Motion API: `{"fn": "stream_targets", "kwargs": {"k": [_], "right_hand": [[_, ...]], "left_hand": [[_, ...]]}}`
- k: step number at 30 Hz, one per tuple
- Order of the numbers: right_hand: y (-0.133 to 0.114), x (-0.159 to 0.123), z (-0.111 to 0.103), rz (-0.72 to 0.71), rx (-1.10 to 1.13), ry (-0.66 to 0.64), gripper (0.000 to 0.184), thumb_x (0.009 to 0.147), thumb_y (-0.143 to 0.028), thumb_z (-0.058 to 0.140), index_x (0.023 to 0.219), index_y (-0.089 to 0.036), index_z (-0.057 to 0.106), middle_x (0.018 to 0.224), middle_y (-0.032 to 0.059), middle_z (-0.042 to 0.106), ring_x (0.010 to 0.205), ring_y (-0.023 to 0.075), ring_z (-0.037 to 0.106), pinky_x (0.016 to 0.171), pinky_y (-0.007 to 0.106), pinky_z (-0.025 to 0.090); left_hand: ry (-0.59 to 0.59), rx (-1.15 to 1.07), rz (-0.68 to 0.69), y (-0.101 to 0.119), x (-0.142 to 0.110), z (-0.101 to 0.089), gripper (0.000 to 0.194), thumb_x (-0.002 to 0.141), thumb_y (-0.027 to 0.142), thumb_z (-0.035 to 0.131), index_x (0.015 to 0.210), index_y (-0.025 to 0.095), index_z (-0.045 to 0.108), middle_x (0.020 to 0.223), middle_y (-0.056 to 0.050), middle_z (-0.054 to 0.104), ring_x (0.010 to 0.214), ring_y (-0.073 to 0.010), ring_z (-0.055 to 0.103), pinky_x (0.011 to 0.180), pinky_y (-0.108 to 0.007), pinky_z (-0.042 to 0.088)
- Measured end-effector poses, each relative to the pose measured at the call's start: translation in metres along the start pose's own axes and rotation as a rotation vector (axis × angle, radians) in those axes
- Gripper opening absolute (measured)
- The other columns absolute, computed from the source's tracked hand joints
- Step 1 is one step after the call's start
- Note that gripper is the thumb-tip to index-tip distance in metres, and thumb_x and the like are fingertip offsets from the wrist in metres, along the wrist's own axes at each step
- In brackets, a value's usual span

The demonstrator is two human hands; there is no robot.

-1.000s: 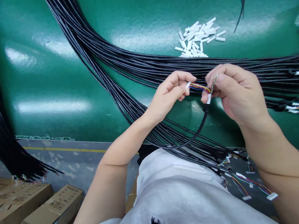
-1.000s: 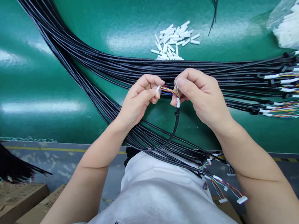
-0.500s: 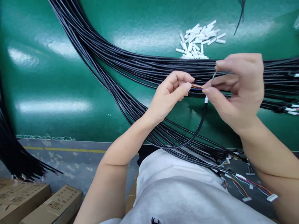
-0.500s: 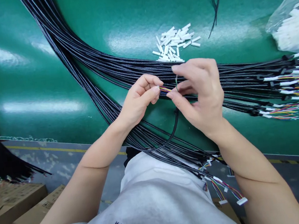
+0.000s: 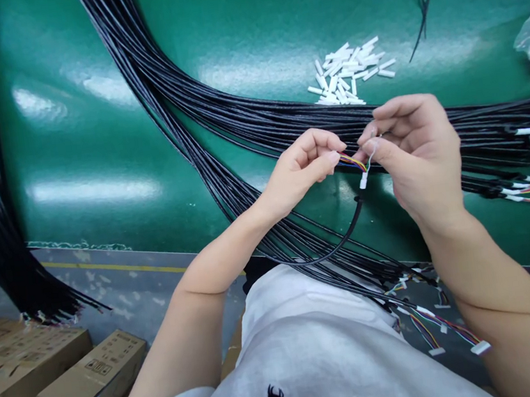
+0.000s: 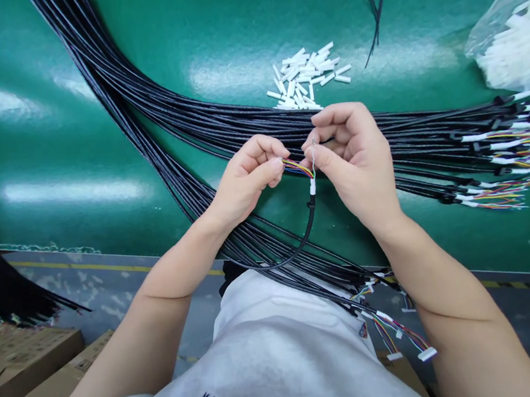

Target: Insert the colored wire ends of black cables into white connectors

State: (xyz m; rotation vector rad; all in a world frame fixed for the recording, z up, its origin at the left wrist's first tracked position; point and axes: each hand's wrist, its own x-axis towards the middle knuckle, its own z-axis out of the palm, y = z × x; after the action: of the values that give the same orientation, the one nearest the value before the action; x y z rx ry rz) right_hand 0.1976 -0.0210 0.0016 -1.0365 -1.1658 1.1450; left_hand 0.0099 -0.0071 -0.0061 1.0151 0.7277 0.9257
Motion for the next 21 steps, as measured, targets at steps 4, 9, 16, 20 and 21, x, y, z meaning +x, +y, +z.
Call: {"fn": "stream_targets", "kwargs": {"k": [4,9,16,20,21], "right_hand": [[0.000,-0.002,-0.004,0.052,-0.006,-0.031,0.021,0.081,-0.015,0.088,0.095,-0.027,0.077,0.094,-0.0040,0.075,0.073,0.0103,0.073,0.068,0.023,0.064],[-0.006,-0.006,-0.005,0.051,-0.119,-0.066,0.013,0.095,-0.021,0.074,0.097,-0.029,0.083,0.096,-0.0026,0.078,0.085,0.0140,0.074,0.077,0.028,0.062],[-0.010,-0.005,0.001,0.085,-0.095,-0.101,0.006,0.090,-0.033,0.083,0.093,-0.032,0.078,0.090,-0.0017,0.078,0.086,0.0192,0.075,0.081,0.037,0.063],[-0.001,-0.002,-0.003,0.163,0.027,-0.144,0.012,0.087,-0.033,0.086,0.095,-0.030,0.078,0.078,-0.0036,0.077,0.070,0.0161,0.074,0.074,0.034,0.062],[0.000,-0.001,-0.004,0.170,0.024,-0.157,0.016,0.084,-0.032,0.087,0.096,-0.029,0.077,0.075,-0.0046,0.076,0.067,0.0156,0.074,0.071,0.033,0.062]], "left_hand": [[0.019,0.007,-0.005,-0.001,0.000,-0.001,0.033,0.090,0.050,0.078,0.097,0.021,0.066,0.079,0.004,0.060,0.066,-0.0039,0.052,0.060,-0.019,0.044],[0.088,-0.031,-0.003,-0.002,0.001,-0.004,0.029,0.090,0.047,0.079,0.097,0.021,0.067,0.074,0.005,0.056,0.064,-0.0041,0.049,0.059,-0.019,0.042],[0.127,-0.038,-0.012,-0.002,0.001,-0.004,0.026,0.090,0.045,0.078,0.097,0.021,0.068,0.077,0.005,0.058,0.064,-0.0041,0.049,0.060,-0.019,0.043],[0.104,0.022,-0.017,-0.002,0.001,-0.005,0.030,0.090,0.048,0.078,0.097,0.021,0.068,0.079,0.004,0.062,0.067,-0.0050,0.054,0.061,-0.020,0.044],[0.099,0.048,-0.004,-0.001,0.000,-0.004,0.031,0.090,0.049,0.078,0.096,0.021,0.067,0.081,0.003,0.063,0.069,-0.0053,0.057,0.063,-0.020,0.046]]}}
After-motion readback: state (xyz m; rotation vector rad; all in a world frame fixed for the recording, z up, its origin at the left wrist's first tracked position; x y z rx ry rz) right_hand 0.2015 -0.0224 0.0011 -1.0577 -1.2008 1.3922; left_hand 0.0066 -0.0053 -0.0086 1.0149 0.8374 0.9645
